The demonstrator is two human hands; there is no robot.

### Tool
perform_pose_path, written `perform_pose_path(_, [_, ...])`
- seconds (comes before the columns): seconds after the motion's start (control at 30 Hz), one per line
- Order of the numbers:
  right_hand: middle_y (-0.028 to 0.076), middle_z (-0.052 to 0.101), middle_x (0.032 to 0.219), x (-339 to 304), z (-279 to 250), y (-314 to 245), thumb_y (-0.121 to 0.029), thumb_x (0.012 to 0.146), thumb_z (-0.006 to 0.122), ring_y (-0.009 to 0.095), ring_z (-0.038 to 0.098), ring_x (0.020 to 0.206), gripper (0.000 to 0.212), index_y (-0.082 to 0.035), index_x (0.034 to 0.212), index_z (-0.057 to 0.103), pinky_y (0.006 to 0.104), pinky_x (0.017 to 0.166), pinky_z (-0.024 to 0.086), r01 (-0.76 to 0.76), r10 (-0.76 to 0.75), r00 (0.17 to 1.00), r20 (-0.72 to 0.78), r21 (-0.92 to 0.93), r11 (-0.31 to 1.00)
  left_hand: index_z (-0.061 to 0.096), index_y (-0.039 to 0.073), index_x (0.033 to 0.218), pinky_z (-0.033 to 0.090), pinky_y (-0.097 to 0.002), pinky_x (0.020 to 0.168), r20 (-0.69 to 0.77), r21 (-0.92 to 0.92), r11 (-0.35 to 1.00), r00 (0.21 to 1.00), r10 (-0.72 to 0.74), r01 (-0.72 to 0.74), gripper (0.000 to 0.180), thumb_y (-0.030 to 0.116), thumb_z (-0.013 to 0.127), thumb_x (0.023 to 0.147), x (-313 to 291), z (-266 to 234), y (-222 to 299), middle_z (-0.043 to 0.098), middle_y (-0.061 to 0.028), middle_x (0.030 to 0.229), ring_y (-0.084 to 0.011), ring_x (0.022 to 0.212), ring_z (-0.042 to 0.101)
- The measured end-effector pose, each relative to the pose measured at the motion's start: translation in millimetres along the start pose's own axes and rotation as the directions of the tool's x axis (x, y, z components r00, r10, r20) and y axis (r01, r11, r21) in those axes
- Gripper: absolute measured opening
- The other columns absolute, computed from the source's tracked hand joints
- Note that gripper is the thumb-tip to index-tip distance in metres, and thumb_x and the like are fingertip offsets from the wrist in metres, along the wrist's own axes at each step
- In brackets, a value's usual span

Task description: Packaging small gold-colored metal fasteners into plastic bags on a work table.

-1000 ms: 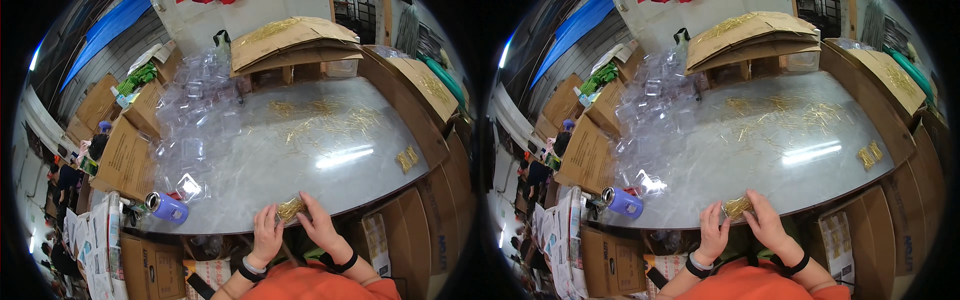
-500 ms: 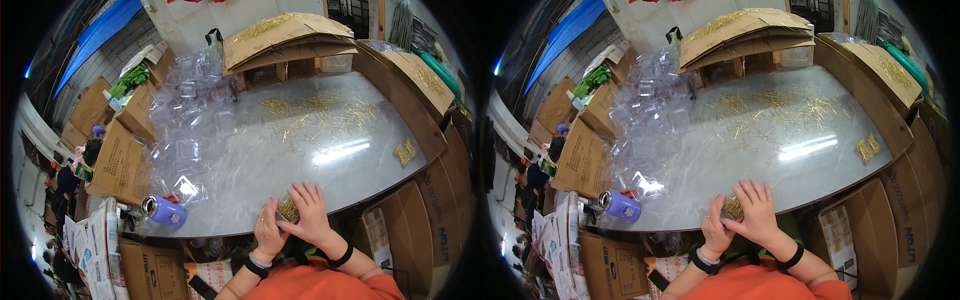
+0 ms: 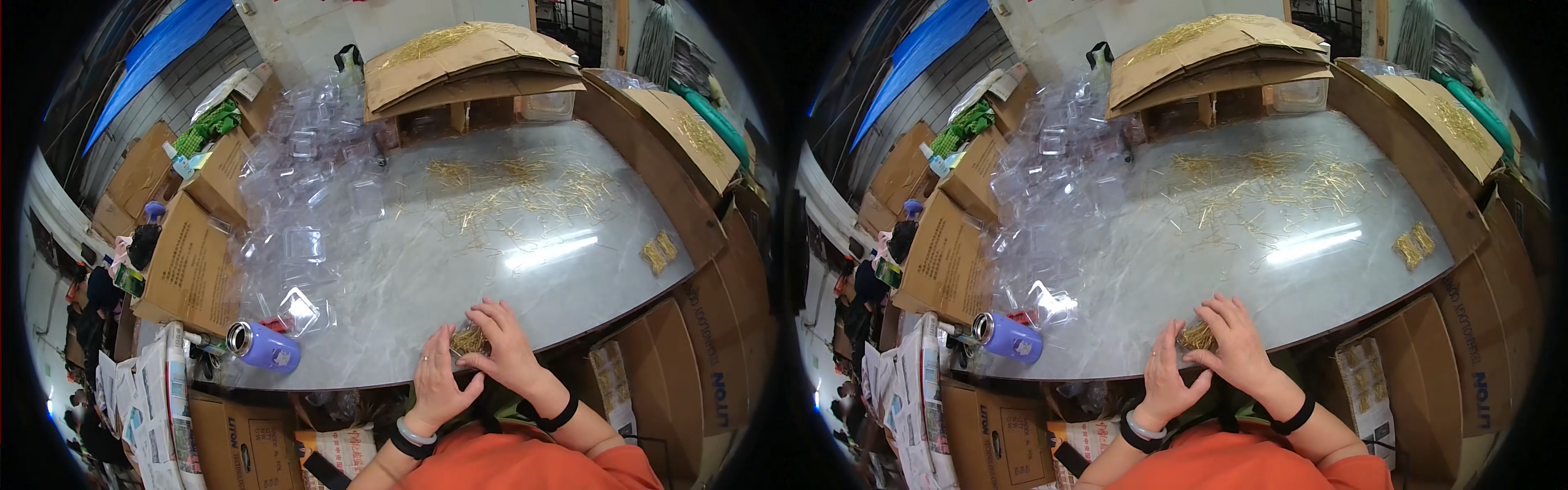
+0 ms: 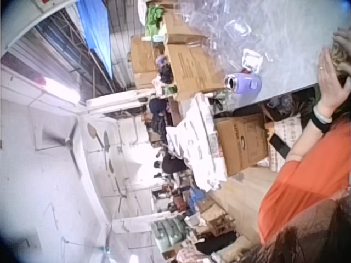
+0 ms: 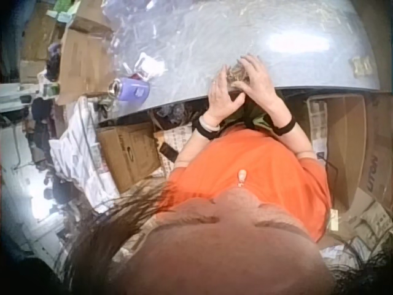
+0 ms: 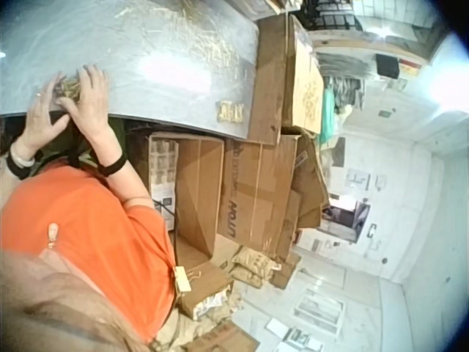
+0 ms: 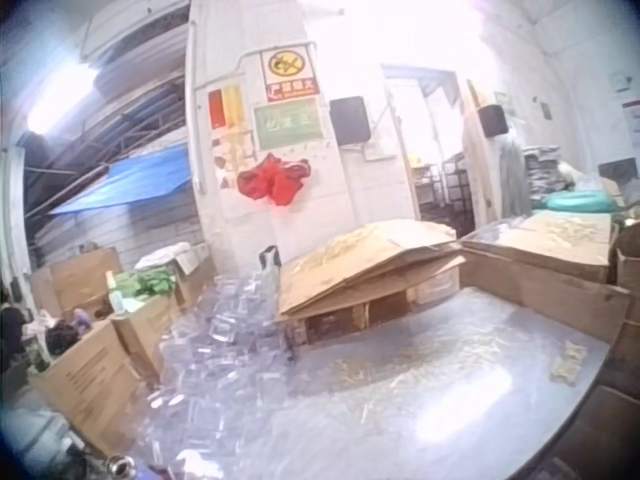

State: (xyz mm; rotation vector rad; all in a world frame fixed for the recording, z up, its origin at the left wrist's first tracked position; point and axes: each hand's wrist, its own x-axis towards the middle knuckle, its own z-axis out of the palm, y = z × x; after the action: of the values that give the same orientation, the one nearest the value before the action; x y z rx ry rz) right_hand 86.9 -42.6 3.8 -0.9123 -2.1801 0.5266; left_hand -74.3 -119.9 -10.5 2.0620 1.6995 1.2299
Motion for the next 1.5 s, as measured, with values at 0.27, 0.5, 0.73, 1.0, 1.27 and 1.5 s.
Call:
perform_pose_path(0.27, [0.018,0.056,0.131,-15,-30,21,-0.017,0.079,0.086,0.037,0.054,0.126,0.066,-0.005,0.137,0.056,0.0441,0.106,0.047,-0.149,0.158,0.986,-0.049,0.155,0.977,0.040,-0.007,0.149,0.035,-0.0543,0.116,-0.040,0.159,0.987,0.999,0.019,-0.013,0.071,0.031,0.068,0.095,8,12,9,0.049,-0.0257,0.148,-0.0450,0.140,0.044])
perform_pose_path(0.5, [0.016,0.063,0.122,-10,-26,24,-0.014,0.086,0.079,0.034,0.060,0.116,0.047,-0.005,0.129,0.063,0.0434,0.097,0.050,-0.201,0.211,0.976,-0.058,0.141,0.969,0.053,-0.002,0.140,0.033,-0.0559,0.117,-0.020,0.263,0.965,1.000,0.006,0.000,0.051,0.021,0.061,0.095,14,24,7,0.051,-0.0212,0.148,-0.0439,0.142,0.043])
perform_pose_path(0.73, [0.015,0.049,0.153,-20,-19,14,-0.039,0.098,0.063,0.036,0.042,0.144,0.060,-0.007,0.147,0.051,0.0596,0.119,0.026,0.087,-0.044,0.988,0.150,-0.294,0.952,0.054,-0.002,0.139,0.032,-0.0562,0.117,0.005,0.320,0.947,1.000,0.020,-0.020,0.049,0.018,0.057,0.095,11,23,6,0.050,-0.0209,0.149,-0.0437,0.142,0.042])
perform_pose_path(1.0, [0.016,0.039,0.160,-21,-20,10,-0.052,0.094,0.065,0.039,0.038,0.146,0.072,-0.010,0.150,0.048,0.0650,0.119,0.023,0.140,-0.080,0.978,0.191,-0.324,0.936,0.051,-0.001,0.146,0.031,-0.0556,0.118,0.021,0.216,0.976,1.000,-0.022,0.017,0.054,0.019,0.059,0.097,10,20,3,0.050,-0.0171,0.152,-0.0414,0.144,0.041])
perform_pose_path(1.27, [0.016,0.045,0.154,-23,-6,-3,-0.044,0.078,0.082,0.040,0.046,0.134,0.079,-0.011,0.144,0.055,0.0594,0.113,0.033,0.065,-0.061,0.998,0.023,-0.319,0.945,0.041,-0.003,0.152,0.027,-0.0558,0.120,0.062,0.061,0.998,0.998,-0.009,0.005,0.072,0.024,0.070,0.092,7,11,-3,0.057,-0.0168,0.147,-0.0391,0.141,0.046])
perform_pose_path(1.5, [0.013,0.057,0.139,-22,0,-3,-0.037,0.075,0.084,0.037,0.053,0.115,0.065,-0.009,0.131,0.064,0.0468,0.098,0.046,0.044,-0.073,0.992,-0.101,-0.263,0.964,0.020,-0.006,0.159,0.027,-0.0558,0.121,0.103,-0.209,0.977,0.993,0.062,-0.039,0.092,0.026,0.072,0.090,4,-7,-5,0.042,-0.0261,0.157,-0.0417,0.145,0.041])
